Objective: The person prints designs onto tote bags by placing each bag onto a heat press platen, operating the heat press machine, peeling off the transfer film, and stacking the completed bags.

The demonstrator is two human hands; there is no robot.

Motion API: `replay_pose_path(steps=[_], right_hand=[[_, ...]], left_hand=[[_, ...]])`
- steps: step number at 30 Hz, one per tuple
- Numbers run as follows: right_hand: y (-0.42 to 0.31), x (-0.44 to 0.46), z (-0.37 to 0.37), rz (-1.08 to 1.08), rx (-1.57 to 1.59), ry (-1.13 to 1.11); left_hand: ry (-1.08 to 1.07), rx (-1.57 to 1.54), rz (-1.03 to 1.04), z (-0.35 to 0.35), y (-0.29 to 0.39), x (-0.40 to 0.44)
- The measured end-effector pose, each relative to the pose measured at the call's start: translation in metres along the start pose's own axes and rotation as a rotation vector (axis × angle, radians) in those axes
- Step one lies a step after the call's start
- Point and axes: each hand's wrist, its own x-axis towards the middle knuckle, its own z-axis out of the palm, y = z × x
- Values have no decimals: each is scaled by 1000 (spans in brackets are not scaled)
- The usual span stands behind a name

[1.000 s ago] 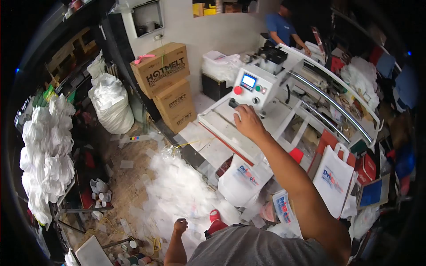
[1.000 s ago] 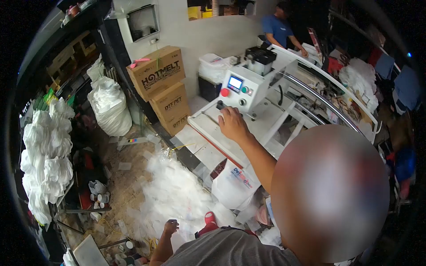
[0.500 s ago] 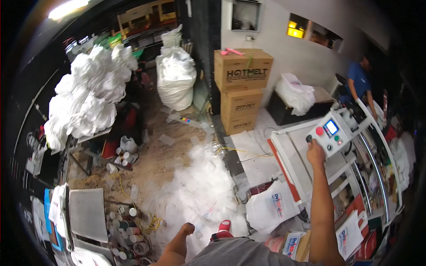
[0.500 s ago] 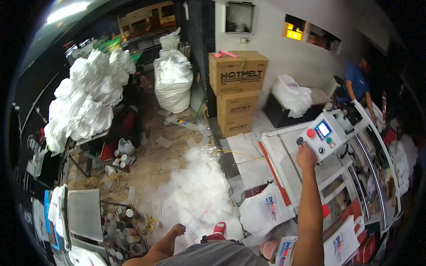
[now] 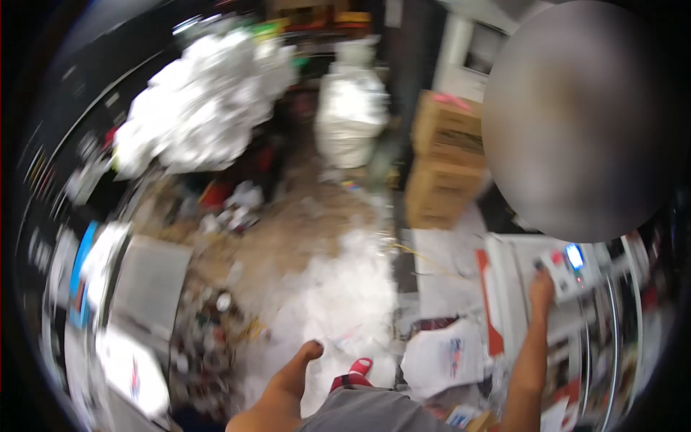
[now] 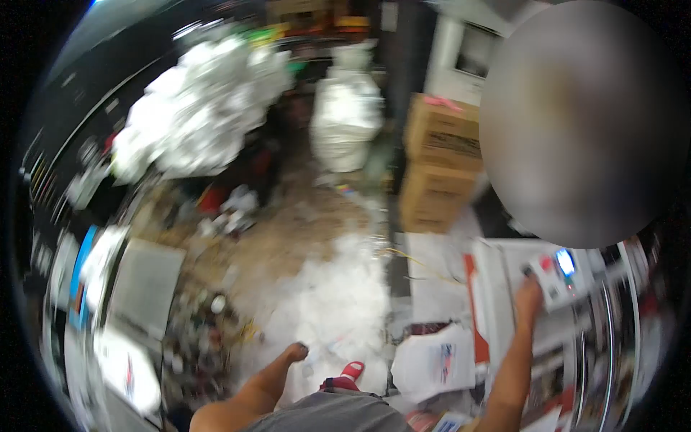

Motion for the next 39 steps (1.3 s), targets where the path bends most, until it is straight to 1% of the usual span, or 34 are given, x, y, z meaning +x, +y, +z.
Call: replay_pose_path(steps=[1,2,3,4,5,6,7,9,12,14,15,17,19,22,24,26,28,29,31,32,34,35,36,37,38,39], right_hand=[[22,4,19,-41,-15,-15],[27,5,28,-158,-38,113],[65,18,70,-240,-36,265],[50,19,49,-151,-33,35],[39,23,41,-75,-96,-78],[79,42,83,-266,103,118],[76,38,74,-272,92,112],[8,7,32,-260,104,100],[-65,-24,11,-343,186,73],[-101,-41,6,-411,237,43],[-116,-50,3,-441,251,32],[-142,-65,-1,-486,282,1],[-163,-78,-2,-525,308,-21],[-176,-96,-10,-551,315,-57],[-179,-104,-16,-557,321,-67],[-177,-109,-21,-555,318,-81],[-173,-114,-25,-552,317,-84],[-169,-116,-28,-548,317,-88],[-162,-117,-32,-542,320,-92],[-155,-116,-35,-533,322,-93],[-115,-113,-43,-487,311,-104],[-84,-114,-50,-446,301,-111],[-44,-124,-67,-378,274,-118],[-14,-139,-81,-306,248,-123],[5,-156,-99,-236,226,-132],[25,-177,-121,-144,184,-137]], left_hand=[[42,-189,-160,-43,40,-36],[40,-129,-139,-51,44,-43],[42,-6,-15,-6,2,-12],[121,-185,-183,-24,22,-36],[176,-266,-215,-24,24,-46],[248,-363,-268,-35,37,-75],[293,-415,-309,-28,38,-90],[376,-498,-399,-9,35,-127],[457,-538,-496,33,29,-186],[285,-463,-589,71,22,-224],[298,-483,-612,83,26,-247],[287,-506,-725,111,32,-307],[97,-510,-810,151,21,-340],[65,-545,-864,202,19,-389],[124,-700,-1023,209,30,-423],[120,-732,-1032,209,31,-438],[93,-625,-951,208,26,-438],[93,-622,-952,207,22,-433],[46,-471,-819,204,10,-413],[34,-455,-810,200,7,-404],[144,-485,-758,201,-5,-374],[-11,-150,-500,199,-18,-357],[174,-283,-567,194,-16,-347],[323,-413,-592,183,-13,-339],[249,-562,-601,152,-4,-332],[133,-668,-609,137,-3,-314]])
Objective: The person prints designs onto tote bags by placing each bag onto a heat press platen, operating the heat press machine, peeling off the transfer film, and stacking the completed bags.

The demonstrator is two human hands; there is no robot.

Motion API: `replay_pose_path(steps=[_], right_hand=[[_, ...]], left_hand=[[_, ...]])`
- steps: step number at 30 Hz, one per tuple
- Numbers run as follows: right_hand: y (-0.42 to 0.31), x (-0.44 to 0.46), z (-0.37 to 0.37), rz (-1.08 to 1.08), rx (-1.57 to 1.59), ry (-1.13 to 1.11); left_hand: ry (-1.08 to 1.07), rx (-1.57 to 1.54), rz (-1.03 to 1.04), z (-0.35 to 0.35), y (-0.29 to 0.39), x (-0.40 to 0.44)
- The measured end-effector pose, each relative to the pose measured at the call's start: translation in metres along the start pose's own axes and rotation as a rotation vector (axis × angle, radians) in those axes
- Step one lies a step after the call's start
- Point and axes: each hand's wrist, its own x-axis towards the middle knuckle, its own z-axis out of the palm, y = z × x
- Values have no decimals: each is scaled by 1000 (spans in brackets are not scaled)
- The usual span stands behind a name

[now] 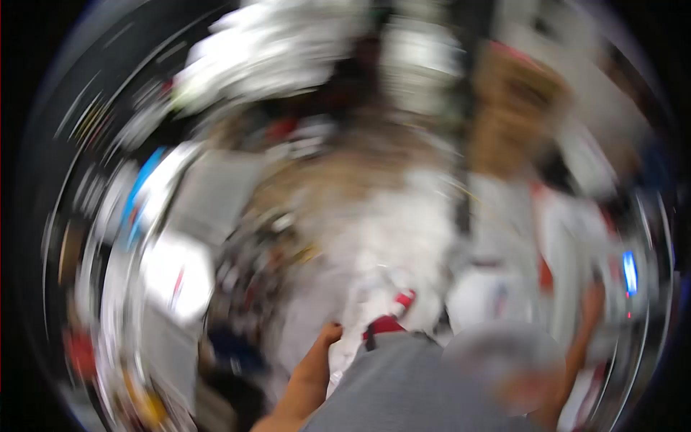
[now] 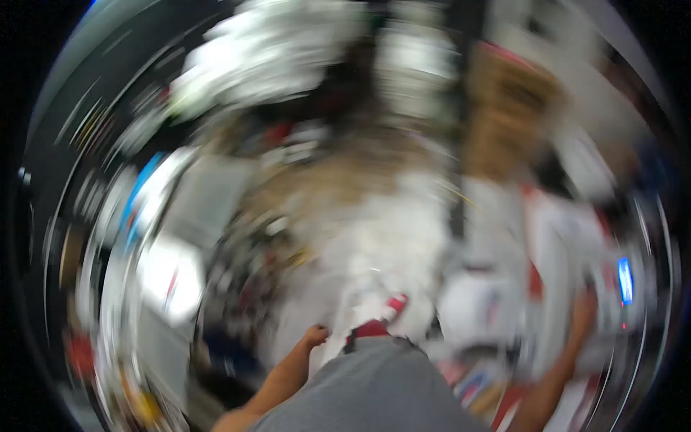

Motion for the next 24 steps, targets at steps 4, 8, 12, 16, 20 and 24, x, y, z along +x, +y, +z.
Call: replay_pose_path(steps=[4,8,12,16,20,24], right_hand=[[25,-82,-57,328,-28,143],[32,-102,-90,623,-126,-20],[31,-133,-109,836,-211,-45],[30,-164,-113,941,-300,57],[32,-202,-126,969,-369,174],[39,-238,-138,956,-431,247]], left_hand=[[-271,-117,52,4,78,28],[-469,97,10,9,169,70],[-539,209,37,29,253,124],[-590,346,133,46,346,163],[-635,431,315,58,417,193],[-631,597,335,71,466,194]])
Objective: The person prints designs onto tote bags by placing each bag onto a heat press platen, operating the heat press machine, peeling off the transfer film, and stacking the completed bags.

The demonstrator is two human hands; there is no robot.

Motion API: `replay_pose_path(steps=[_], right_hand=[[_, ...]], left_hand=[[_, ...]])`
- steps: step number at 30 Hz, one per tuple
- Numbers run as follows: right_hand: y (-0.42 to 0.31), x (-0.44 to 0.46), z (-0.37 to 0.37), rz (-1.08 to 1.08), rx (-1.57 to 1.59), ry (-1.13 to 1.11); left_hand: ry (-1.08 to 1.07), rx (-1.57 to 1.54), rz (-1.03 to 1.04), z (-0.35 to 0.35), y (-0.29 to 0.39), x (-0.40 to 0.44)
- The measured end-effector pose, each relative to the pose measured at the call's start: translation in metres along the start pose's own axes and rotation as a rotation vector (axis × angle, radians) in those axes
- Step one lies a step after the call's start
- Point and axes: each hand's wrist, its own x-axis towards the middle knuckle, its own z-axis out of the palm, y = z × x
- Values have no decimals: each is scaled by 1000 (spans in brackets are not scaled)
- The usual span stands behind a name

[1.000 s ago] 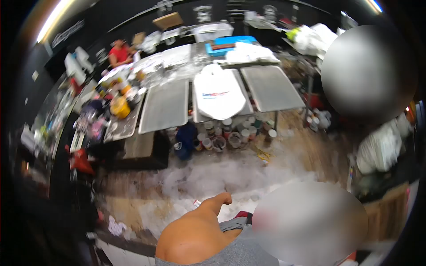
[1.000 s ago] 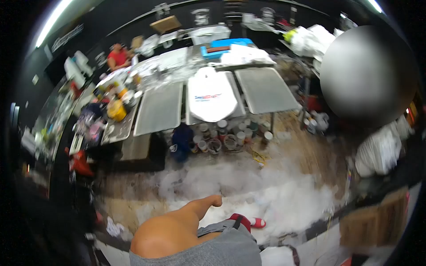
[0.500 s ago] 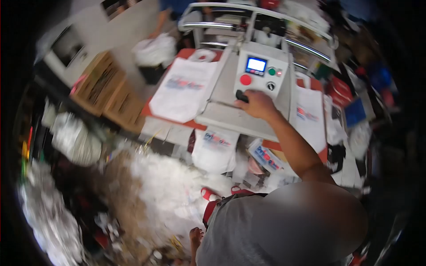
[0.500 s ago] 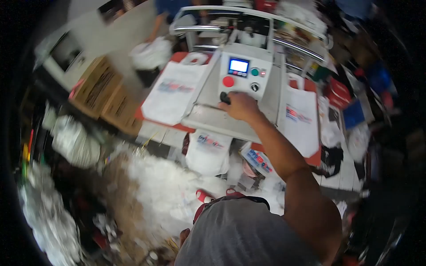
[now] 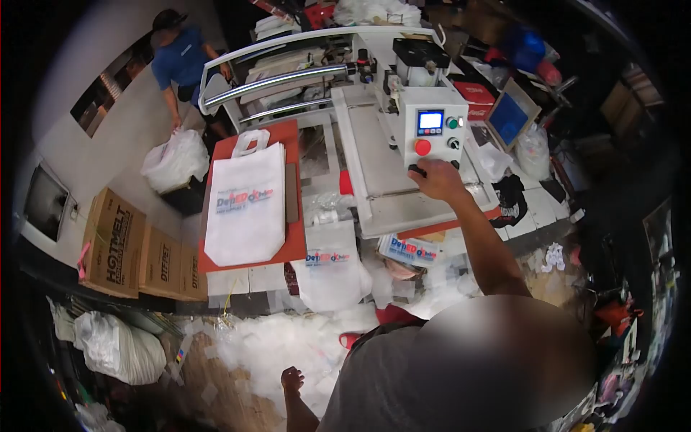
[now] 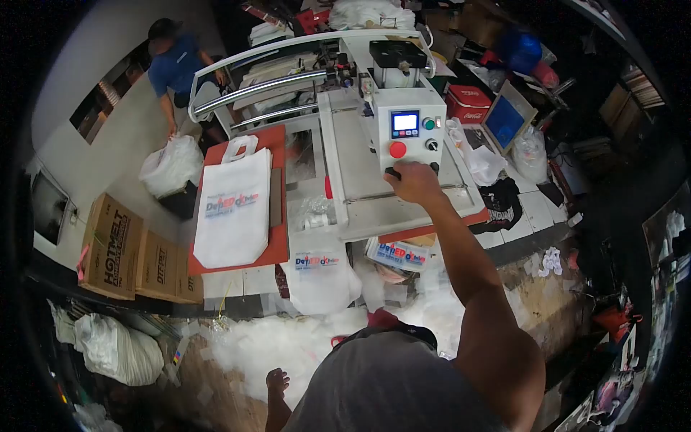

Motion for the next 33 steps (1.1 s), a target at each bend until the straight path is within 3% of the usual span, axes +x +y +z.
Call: replay_pose_path(steps=[8,10,11,13,14,15,17,19,27,29,32,33], right_hand=[[38,-17,-18,10,3,114],[26,-23,-39,30,-20,405],[19,-23,-44,22,-16,403],[-4,-28,-42,68,402,409],[-17,-28,-33,41,548,310],[-33,-27,-23,16,693,213],[-62,-19,2,-73,659,80],[-97,-7,34,44,770,-8],[-227,96,205,-162,745,-37],[-258,131,239,-89,609,-112],[-285,173,297,-77,469,9],[-290,185,305,-49,210,8]], left_hand=[[-17,-114,43,21,24,14],[59,-74,17,33,32,-1],[63,-81,14,38,39,-7],[87,-59,-92,42,39,-20],[47,-20,-138,39,34,-17],[51,-18,-149,36,25,-13],[-63,28,-214,25,11,8],[-81,52,-219,17,18,27],[42,36,-22,-57,79,76],[64,-23,27,-84,92,88],[68,-1,-7,-133,97,102],[71,16,-53,-150,95,111]])
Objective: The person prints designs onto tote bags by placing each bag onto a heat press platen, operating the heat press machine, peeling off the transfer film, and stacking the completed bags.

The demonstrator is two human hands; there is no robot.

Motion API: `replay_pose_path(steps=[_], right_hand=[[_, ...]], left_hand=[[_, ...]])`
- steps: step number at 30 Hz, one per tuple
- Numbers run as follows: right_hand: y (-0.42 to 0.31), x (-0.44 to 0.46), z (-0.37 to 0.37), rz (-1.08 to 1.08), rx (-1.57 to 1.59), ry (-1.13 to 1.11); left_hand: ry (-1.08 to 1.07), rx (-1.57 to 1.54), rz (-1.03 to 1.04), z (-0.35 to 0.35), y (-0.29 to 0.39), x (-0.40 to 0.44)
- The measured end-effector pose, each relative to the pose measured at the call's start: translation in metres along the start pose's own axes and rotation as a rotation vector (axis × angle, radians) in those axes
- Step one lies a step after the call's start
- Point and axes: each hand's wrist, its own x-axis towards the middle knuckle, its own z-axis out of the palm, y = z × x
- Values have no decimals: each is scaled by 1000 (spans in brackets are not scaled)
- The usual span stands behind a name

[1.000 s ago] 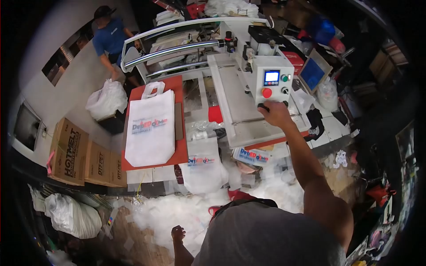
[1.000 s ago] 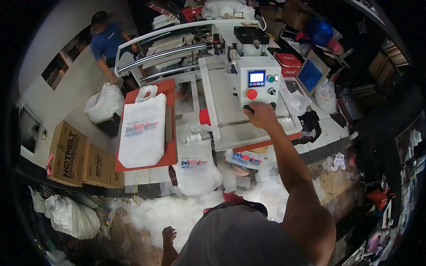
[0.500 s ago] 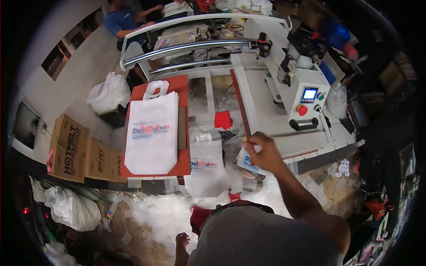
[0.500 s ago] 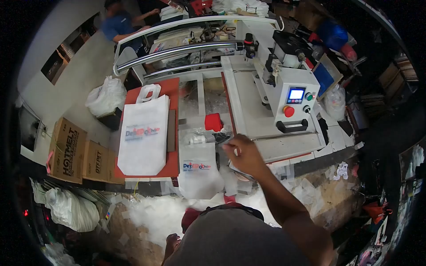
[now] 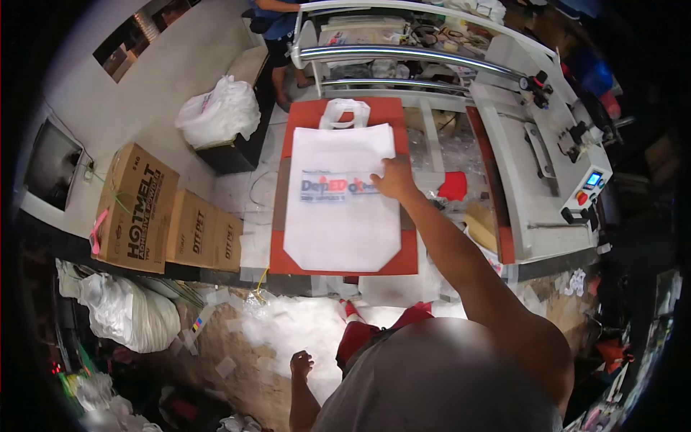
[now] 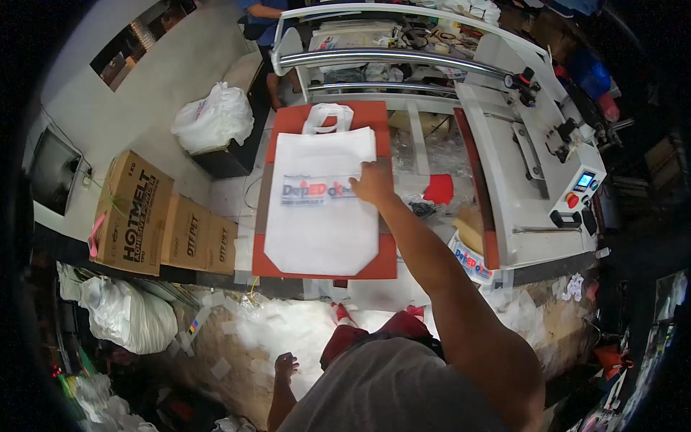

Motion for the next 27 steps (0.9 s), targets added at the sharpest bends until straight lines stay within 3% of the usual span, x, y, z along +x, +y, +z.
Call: replay_pose_path(steps=[1,2,4,8,10,15,18,19,20,21,22,23,24,25,26,27], right_hand=[[-3,10,9,26,-257,-8],[1,20,22,28,-257,-17],[13,33,45,332,-99,-253],[-9,26,29,491,92,-407],[-33,6,29,252,-26,-26],[-62,-4,50,437,315,82],[-120,-12,64,251,363,168],[-157,-22,67,194,449,22],[-183,-43,79,-106,452,21],[-223,-64,72,-254,460,-91],[-252,-88,64,-304,626,-310],[-272,-115,59,-412,734,-320],[-284,-134,52,-655,802,-364],[-292,-157,35,-565,903,-675],[-301,-147,-34,-394,919,-952],[-284,-155,-41,-392,1050,-832]], left_hand=[[-9,-9,-32,-16,-4,8],[-8,-7,-40,-34,-11,15],[-26,-84,-26,-67,-20,25],[22,-43,-81,-100,-17,40],[-5,-18,-83,-103,-7,46],[-64,72,-5,-98,21,66],[-77,61,64,-91,43,65],[-79,40,57,-88,45,68],[-82,42,60,-87,48,67],[-92,54,70,-86,51,66],[-102,64,80,-86,52,65],[-103,66,83,-86,52,65],[-99,75,84,-86,50,64],[-94,84,85,-87,48,64],[-93,83,90,-86,46,62],[-103,102,53,-87,43,60]])
